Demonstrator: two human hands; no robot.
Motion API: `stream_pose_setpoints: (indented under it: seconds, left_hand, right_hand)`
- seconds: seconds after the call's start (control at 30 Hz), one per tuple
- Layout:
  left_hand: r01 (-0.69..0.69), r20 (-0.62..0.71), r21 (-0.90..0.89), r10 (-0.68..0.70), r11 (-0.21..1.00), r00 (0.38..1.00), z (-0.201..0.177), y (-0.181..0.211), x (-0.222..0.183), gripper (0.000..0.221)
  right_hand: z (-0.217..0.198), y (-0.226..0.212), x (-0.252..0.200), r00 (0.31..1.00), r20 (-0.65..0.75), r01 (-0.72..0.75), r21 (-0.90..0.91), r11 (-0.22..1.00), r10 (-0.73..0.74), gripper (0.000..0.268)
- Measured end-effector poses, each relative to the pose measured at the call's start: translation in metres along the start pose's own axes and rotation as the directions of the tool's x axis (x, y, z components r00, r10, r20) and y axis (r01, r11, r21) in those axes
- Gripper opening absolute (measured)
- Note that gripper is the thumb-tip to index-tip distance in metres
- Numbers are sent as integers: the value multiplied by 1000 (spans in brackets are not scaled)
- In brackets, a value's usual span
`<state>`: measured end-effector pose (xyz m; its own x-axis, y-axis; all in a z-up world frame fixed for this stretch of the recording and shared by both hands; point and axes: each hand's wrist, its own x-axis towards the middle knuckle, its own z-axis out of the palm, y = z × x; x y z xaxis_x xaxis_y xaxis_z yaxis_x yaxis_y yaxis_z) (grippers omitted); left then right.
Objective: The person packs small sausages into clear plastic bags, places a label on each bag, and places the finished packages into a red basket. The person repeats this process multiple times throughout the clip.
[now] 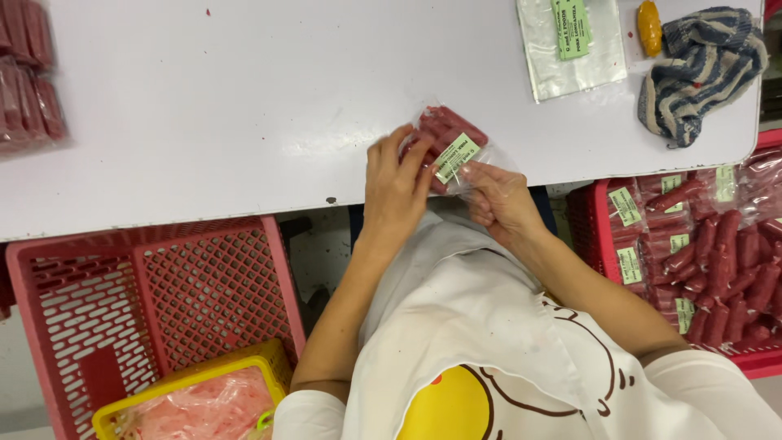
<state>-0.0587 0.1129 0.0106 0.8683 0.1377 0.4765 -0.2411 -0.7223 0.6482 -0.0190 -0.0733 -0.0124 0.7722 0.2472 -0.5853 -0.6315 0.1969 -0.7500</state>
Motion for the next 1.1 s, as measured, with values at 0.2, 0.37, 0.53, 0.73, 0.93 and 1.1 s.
stream_pose_setpoints:
  seconds: [0.2,0.37,0.53,0.73,0.93,1.1]
  left_hand:
    - [8,200,153,-39,988,979,15,-5,-16,23]
    - [47,209,186,-86,981,974,15,1,-1,16]
    - [2,-7,137,-1,991,1000,54,-7,8,26]
    - [-27,39,256,18,966,999,66,-10,9,52]
    - [106,138,56,-113,993,984,50,-11,22,42]
    - [-281,123,216,259,935,958,106,-7,43,45]
  right_hand:
    - [4,-4,14,998,11,58,-215,975,-57,21]
    - [-7,-25,-4,981,58,191,-362,912,-183,24]
    - [-25,-28,-11,977,34,214,-257,942,-213,42]
    - [-5,-49,-5,977,203,101,-177,979,-64,58]
    - [-46,-43,11,923,377,156,-186,970,-76,60]
    - [-69,-40,-10,783,605,111,-362,926,143,73]
